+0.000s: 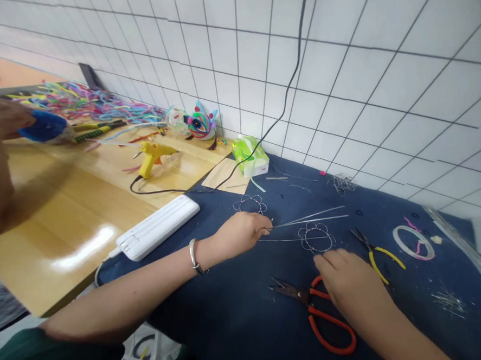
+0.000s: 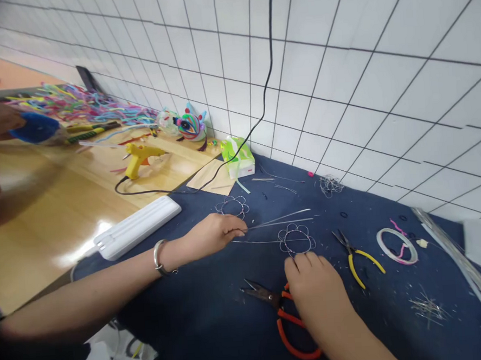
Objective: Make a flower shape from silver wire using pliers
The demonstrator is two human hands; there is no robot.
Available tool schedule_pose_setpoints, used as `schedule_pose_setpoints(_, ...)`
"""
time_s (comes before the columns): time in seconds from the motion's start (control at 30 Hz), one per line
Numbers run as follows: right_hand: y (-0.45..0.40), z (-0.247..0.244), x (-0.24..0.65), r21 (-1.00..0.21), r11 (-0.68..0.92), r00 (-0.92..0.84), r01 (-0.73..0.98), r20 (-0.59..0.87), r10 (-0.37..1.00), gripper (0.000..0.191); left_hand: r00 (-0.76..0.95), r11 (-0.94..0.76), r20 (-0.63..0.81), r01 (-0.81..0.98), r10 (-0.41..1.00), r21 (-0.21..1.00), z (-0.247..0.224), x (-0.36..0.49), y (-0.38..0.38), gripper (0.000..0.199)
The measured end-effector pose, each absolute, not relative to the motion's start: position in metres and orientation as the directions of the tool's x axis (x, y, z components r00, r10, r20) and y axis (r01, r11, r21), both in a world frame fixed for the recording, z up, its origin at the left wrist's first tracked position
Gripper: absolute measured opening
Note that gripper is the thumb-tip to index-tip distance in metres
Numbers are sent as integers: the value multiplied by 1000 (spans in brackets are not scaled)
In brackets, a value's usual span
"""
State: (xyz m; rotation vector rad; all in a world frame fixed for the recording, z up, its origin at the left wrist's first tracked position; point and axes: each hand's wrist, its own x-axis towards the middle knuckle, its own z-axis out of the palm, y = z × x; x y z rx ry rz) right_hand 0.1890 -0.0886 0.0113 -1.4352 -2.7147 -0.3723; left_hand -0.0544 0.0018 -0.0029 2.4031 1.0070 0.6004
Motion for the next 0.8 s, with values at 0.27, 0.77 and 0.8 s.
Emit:
schedule_pose_setpoints(0.27, -21, -21, 154, 369, 618, -702, 694, 154, 696, 13, 621, -436, 50, 488, 782, 756, -13, -69, 20, 13)
schedule_pose_setpoints(0.77, -28, 21, 142, 403, 635, -740, 659, 200, 642, 13, 695, -336, 7, 339, 719, 878, -9, -74, 23, 11)
schedule_pose_setpoints(0.8, -29, 22, 141, 384, 642, -738, 663, 195, 646, 13, 685, -340, 24, 330, 728, 881, -7, -74, 22, 11)
